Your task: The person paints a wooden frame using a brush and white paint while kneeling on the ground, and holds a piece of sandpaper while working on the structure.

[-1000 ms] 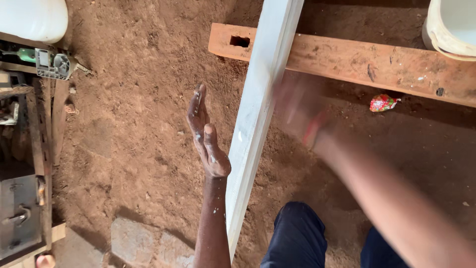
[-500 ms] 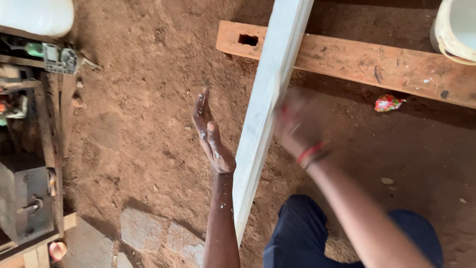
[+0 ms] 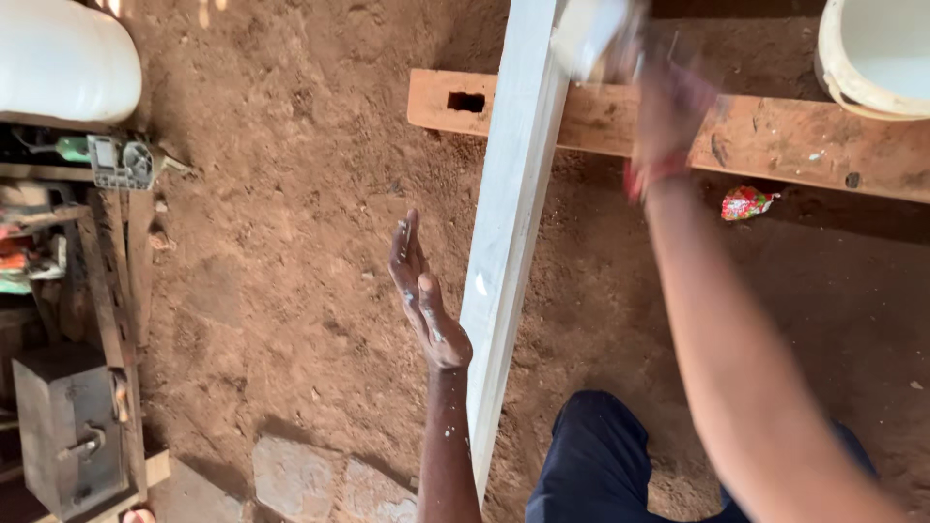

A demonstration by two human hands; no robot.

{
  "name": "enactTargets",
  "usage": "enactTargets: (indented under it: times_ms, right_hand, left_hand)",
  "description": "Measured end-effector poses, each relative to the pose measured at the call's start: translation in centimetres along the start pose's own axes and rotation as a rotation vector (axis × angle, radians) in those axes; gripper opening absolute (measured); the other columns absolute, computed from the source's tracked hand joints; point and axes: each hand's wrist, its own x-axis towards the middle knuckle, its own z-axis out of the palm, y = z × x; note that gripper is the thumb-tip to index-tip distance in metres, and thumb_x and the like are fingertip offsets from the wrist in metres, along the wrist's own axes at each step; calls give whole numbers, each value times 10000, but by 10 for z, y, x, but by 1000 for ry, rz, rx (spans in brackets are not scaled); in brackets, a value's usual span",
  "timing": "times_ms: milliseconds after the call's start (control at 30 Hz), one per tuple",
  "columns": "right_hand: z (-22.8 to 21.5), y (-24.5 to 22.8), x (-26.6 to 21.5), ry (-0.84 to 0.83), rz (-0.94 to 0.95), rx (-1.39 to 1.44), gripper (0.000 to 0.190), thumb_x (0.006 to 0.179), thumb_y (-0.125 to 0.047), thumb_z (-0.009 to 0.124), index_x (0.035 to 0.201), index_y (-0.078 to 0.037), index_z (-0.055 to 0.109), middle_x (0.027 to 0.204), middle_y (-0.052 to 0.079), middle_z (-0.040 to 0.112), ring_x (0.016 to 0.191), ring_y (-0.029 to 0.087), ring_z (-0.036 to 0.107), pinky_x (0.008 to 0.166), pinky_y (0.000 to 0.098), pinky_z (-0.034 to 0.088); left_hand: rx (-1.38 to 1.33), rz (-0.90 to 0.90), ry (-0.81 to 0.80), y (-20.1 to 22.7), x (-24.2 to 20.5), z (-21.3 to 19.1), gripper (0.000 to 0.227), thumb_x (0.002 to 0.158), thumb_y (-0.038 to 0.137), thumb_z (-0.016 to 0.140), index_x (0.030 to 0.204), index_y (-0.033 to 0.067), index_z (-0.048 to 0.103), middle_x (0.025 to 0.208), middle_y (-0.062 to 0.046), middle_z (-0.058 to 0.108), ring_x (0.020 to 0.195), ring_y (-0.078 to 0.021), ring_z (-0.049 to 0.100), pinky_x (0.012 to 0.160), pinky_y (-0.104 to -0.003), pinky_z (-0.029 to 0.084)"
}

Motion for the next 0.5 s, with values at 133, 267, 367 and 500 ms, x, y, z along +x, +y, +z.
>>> enactTargets:
  times_ms: [133, 267, 367, 500]
  right_hand:
    - [-14, 96, -194, -75, 387, 122, 351, 1013, -298, 642, 1162, 20, 643, 1319, 222, 684, 1324, 259, 630, 1149, 416, 434]
    - [-25, 99, -324, -272, 711, 315, 338, 921, -302, 653, 1181, -86, 641, 1310, 145, 652, 1249, 230, 632, 1096, 401, 483]
    - [-12, 65, -265, -422, 540, 109, 314, 920, -325, 655, 1130, -91, 658, 1235, 110, 665, 1181, 198, 642, 1037, 392, 505]
    - [40, -28, -36, -289, 9, -207, 296, 920, -356, 659, 1062, -98, 681, 1135, 63, 682, 1089, 156, 656, 959, 380, 534]
  left_hand:
    - [-20, -3, -30, 10, 4, 9, 813, 1057, 654, 384, 1601, 55, 311, 1681, -234, 352, 1623, -372, 274, 1353, -550, 162]
    - [-50, 48, -79, 16, 14, 24, 790, 1077, 646, 386, 1598, 56, 317, 1683, -233, 351, 1627, -375, 278, 1365, -559, 169]
    - [-48, 98, -88, 19, 20, 33, 789, 1075, 653, 379, 1594, 61, 320, 1686, -228, 352, 1625, -373, 288, 1369, -566, 179]
    - [-6, 74, -82, 25, 13, 41, 817, 1048, 674, 365, 1585, 59, 325, 1679, -229, 358, 1608, -373, 307, 1345, -575, 212]
